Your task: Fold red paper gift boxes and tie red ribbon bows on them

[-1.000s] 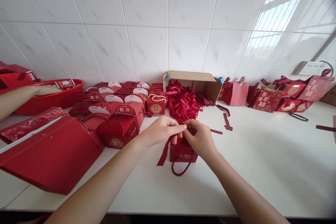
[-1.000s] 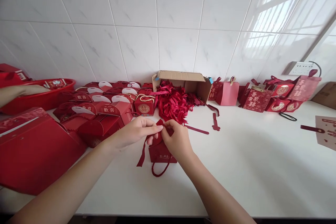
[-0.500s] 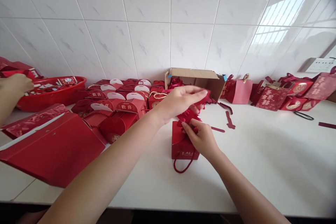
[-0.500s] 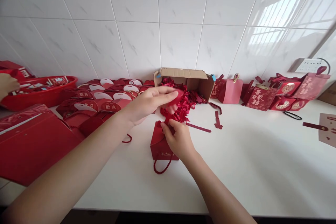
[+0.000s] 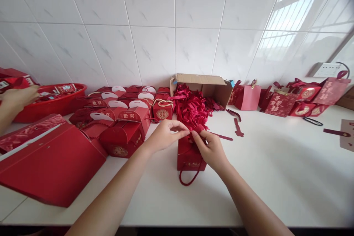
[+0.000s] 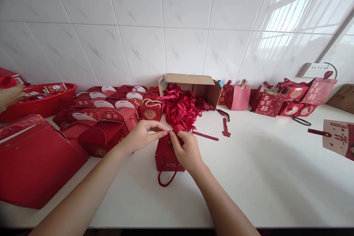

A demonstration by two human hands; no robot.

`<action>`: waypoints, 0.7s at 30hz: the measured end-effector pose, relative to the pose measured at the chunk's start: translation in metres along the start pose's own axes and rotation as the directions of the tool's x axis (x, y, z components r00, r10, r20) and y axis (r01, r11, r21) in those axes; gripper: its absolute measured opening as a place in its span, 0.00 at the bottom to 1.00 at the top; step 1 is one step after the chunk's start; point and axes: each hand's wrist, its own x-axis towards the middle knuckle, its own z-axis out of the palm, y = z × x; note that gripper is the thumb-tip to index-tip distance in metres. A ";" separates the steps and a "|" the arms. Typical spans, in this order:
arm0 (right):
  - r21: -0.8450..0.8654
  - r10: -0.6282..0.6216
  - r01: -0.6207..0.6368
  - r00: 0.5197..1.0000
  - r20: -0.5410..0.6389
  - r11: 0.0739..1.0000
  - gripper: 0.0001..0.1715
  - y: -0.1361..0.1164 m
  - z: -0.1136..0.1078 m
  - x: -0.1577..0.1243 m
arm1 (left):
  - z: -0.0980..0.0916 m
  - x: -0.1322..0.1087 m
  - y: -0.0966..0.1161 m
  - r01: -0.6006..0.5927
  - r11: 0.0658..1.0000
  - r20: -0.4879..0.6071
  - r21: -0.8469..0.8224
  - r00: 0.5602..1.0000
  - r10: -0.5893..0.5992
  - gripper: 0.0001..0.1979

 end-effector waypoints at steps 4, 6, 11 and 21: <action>0.124 0.045 -0.035 0.996 -0.080 0.992 0.15 -0.001 0.003 -0.002 | 0.009 -0.001 -0.008 -0.047 0.997 -0.059 -0.063 0.997 0.044 0.11; 0.194 0.092 -0.072 0.991 -0.099 0.978 0.15 -0.002 0.004 -0.003 | 0.013 -0.003 -0.010 -0.071 0.992 -0.056 -0.103 0.996 0.066 0.10; 0.222 0.087 -0.059 0.989 -0.119 0.973 0.11 -0.004 0.003 -0.004 | 0.020 -0.008 -0.010 -0.110 0.984 -0.072 -0.137 0.992 0.101 0.07; -0.012 -0.079 0.078 0.984 -0.157 0.997 0.09 -0.001 -0.002 -0.004 | 0.035 -0.004 -0.019 -0.164 0.983 -0.270 -0.078 0.953 0.137 0.02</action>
